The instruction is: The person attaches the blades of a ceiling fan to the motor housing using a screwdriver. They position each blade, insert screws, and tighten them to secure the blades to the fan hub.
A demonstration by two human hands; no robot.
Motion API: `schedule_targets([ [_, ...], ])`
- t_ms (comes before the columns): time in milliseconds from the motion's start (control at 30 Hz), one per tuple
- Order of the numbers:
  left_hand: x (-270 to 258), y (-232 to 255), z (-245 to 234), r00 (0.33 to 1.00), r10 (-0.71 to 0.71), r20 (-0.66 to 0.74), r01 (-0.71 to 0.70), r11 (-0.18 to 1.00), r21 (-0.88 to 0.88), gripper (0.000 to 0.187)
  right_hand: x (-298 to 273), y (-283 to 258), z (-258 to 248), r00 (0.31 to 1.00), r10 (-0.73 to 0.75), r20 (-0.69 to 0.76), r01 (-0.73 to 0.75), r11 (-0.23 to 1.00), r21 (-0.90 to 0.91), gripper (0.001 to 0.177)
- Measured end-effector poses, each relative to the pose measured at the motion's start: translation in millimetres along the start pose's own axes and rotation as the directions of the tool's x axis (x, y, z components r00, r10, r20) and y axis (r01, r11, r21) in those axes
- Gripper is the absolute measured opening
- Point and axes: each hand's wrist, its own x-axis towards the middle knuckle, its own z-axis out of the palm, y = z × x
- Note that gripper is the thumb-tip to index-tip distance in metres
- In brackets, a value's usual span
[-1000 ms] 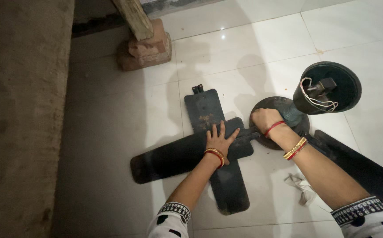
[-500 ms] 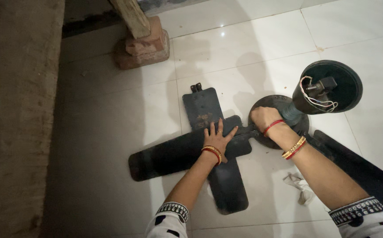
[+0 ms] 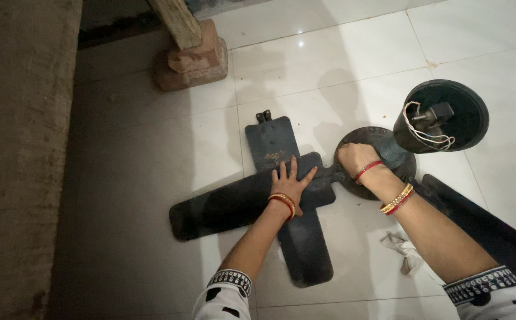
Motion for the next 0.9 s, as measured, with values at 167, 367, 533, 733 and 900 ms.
schedule_targets([
  [167, -1.1, 0.6, -1.5, 0.999, 0.026, -0.035, -0.026, 1.0, -0.007, 0.152, -1.7, -1.1, -1.9, 0.998, -0.003, -0.067, 0.005, 1.0, 0.026, 0.02],
  [367, 0.6, 1.5, 0.3, 0.998, 0.033, -0.054, -0.032, 0.999, 0.013, 0.15, -2.7, -1.8, -7.9, 0.999, 0.009, 0.032, -0.01, 0.999, 0.034, 0.024],
  [533, 1.6, 1.8, 1.3, 0.998, 0.032, -0.061, -0.031, 0.999, 0.024, 0.15, -1.5, -0.8, -5.1, 0.999, 0.012, 0.03, -0.013, 0.999, 0.041, 0.023],
  [733, 1.9, 0.0, -0.1, 0.999, 0.025, -0.037, -0.024, 1.0, 0.008, 0.152, 1.1, 0.4, 0.9, 0.999, 0.006, -0.054, -0.005, 0.999, 0.033, 0.017],
  [900, -0.2, -0.7, 2.8, 0.997, 0.031, -0.071, -0.029, 0.999, 0.026, 0.151, -1.1, -1.1, -2.6, 1.0, -0.001, 0.019, 0.001, 1.0, -0.001, 0.024],
])
